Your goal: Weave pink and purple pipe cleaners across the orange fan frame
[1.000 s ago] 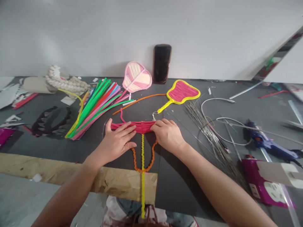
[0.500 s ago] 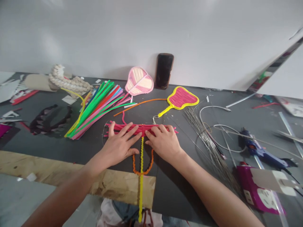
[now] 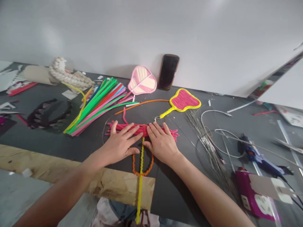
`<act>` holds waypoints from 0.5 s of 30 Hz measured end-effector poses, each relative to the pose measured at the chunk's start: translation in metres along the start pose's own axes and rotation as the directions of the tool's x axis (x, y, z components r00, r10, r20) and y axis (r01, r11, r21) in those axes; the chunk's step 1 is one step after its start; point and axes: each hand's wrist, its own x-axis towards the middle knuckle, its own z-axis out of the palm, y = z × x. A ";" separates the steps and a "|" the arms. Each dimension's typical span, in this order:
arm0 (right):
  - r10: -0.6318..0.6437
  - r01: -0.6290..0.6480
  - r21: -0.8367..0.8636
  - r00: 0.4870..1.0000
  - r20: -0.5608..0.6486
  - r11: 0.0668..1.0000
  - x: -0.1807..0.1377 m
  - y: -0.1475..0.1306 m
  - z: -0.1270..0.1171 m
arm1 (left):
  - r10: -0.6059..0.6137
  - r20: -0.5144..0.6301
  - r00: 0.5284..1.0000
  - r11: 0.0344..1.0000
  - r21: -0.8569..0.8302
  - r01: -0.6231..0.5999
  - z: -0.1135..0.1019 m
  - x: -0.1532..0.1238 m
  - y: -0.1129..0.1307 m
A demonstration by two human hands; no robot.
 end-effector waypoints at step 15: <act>-0.039 0.055 0.075 0.979 -0.202 0.996 -0.004 0.007 0.006 | -0.046 -0.217 0.975 0.998 -0.041 0.038 -0.010 0.003 -0.016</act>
